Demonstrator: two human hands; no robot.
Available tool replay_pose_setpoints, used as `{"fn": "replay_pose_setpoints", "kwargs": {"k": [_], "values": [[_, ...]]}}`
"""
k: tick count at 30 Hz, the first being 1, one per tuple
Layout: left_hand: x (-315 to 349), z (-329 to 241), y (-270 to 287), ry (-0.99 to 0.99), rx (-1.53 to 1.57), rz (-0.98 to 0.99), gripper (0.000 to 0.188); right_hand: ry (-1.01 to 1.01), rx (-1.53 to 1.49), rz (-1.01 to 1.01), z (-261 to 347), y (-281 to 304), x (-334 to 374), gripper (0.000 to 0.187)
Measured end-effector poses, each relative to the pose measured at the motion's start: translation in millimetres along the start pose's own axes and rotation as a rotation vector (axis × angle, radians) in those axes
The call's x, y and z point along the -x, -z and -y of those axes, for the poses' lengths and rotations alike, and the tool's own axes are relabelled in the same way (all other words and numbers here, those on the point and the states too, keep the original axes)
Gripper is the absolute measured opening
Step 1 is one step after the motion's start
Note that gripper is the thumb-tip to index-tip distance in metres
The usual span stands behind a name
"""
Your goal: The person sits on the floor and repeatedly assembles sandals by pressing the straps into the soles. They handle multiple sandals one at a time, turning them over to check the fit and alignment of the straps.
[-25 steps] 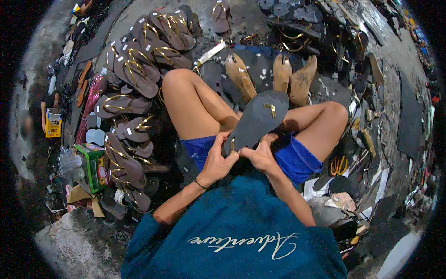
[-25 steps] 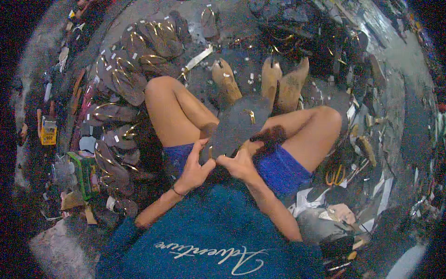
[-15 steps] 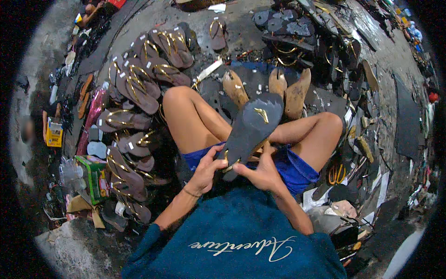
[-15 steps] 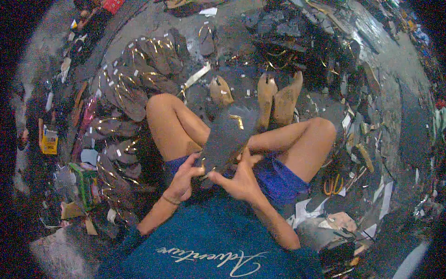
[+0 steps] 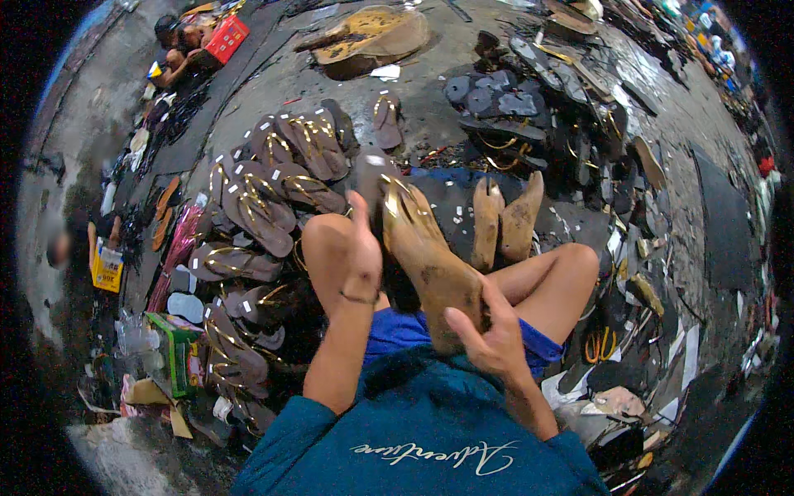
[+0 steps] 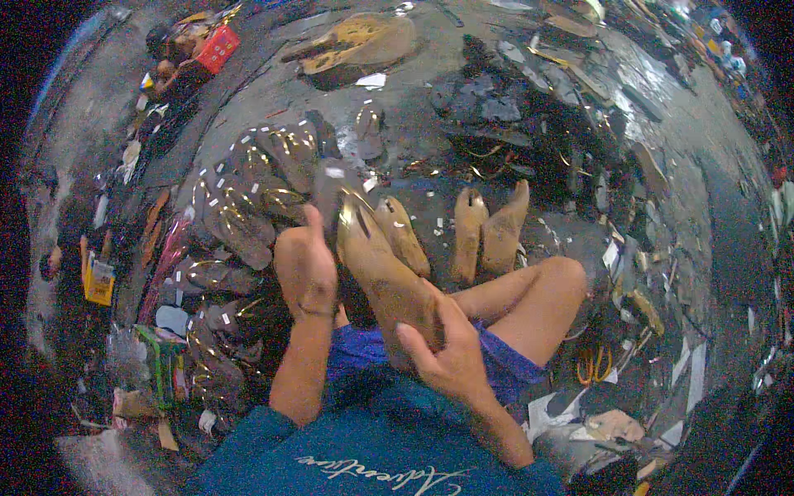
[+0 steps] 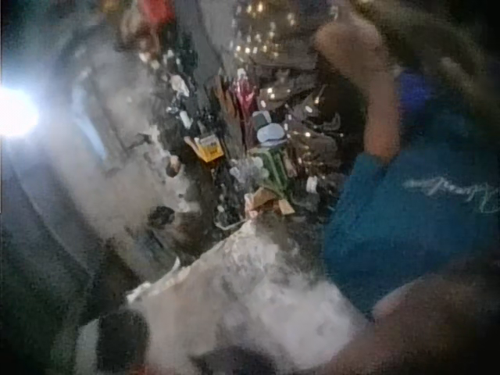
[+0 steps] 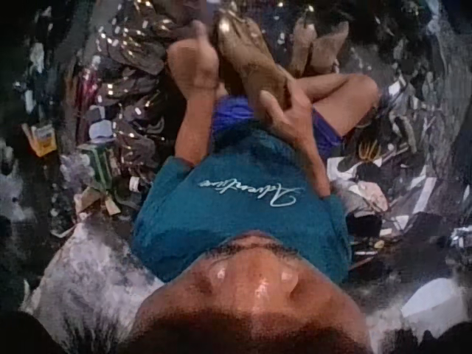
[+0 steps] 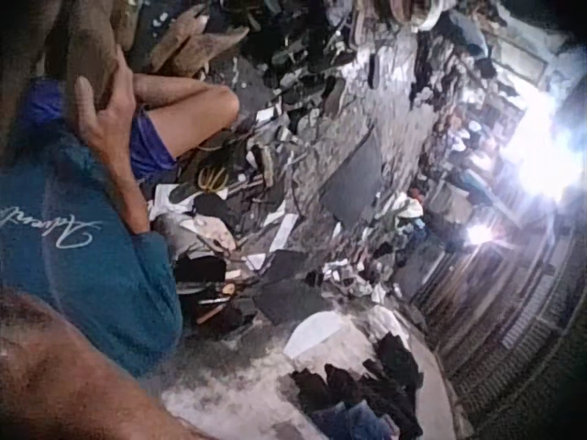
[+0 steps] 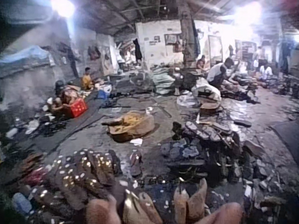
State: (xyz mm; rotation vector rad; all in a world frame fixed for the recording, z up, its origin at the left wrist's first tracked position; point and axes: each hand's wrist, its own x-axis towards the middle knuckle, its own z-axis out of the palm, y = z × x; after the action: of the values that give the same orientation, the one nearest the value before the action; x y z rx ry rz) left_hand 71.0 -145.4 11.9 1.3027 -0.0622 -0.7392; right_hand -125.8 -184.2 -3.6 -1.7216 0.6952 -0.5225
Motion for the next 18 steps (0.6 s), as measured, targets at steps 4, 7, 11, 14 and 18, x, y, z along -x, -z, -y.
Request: {"fn": "replay_pose_setpoints", "kwargs": {"k": [4,7,11,14,18], "values": [[-53,-9,59,-0.027,0.324,0.408,0.076,-0.085,-0.044,-0.02,-36,18,-5,0.051],[-26,4,52,0.042,-0.343,0.033,0.069,0.058,0.331,-0.187,-94,-6,-43,0.04],[-4,62,46,0.163,0.281,0.252,0.064,0.038,-0.103,-0.138,-60,-4,-84,0.039],[15,40,19,0.358,0.335,0.56,0.069,0.321,0.088,-0.004,-26,10,-117,0.036],[25,68,27,0.096,-0.019,0.373,0.064,0.326,0.178,0.243,-38,2,-149,0.033]]}}
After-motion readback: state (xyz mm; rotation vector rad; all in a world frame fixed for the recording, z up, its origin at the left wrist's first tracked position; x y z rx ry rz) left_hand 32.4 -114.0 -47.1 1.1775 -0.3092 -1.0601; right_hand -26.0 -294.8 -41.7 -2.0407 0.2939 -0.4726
